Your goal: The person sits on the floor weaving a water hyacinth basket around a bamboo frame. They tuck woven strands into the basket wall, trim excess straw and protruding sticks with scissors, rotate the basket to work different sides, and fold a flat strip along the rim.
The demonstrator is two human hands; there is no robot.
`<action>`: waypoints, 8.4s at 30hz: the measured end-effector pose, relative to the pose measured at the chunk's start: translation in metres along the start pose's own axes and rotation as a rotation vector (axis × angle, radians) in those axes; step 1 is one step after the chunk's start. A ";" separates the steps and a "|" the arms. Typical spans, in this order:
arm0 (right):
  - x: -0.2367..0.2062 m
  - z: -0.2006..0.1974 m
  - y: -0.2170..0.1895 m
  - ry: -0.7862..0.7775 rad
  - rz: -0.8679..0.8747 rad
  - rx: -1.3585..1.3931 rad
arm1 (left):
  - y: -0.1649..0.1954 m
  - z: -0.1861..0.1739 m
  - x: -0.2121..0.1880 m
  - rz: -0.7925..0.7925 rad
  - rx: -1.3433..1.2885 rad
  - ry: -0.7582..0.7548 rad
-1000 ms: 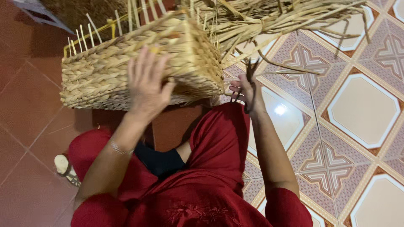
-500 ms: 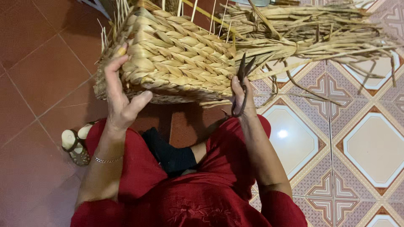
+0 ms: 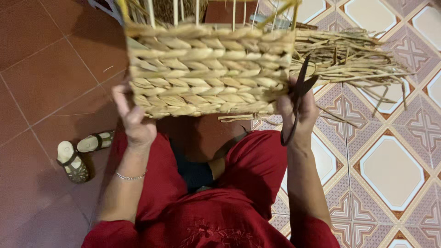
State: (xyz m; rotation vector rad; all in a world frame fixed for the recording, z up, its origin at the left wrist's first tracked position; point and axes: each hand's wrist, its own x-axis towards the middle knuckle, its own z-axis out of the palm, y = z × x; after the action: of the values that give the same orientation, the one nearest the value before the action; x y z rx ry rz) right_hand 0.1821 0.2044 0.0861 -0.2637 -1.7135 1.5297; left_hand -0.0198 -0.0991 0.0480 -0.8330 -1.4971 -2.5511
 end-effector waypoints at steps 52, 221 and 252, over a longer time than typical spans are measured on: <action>-0.119 -0.015 -0.040 -0.658 0.464 0.061 | 0.058 0.109 -0.062 0.588 0.964 -0.628; -0.046 0.060 -0.123 -0.763 -0.152 -0.737 | 0.077 -0.050 0.012 0.355 0.882 -0.058; 0.001 0.160 -0.091 -0.677 -0.853 -1.184 | 0.094 -0.047 0.059 0.483 0.905 -0.372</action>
State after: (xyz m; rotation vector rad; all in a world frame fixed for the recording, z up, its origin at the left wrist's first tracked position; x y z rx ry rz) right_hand 0.1051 0.0647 0.1786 0.4260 -2.5964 -0.1677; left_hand -0.0593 -0.1752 0.1326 -1.2942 -1.9521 -1.2080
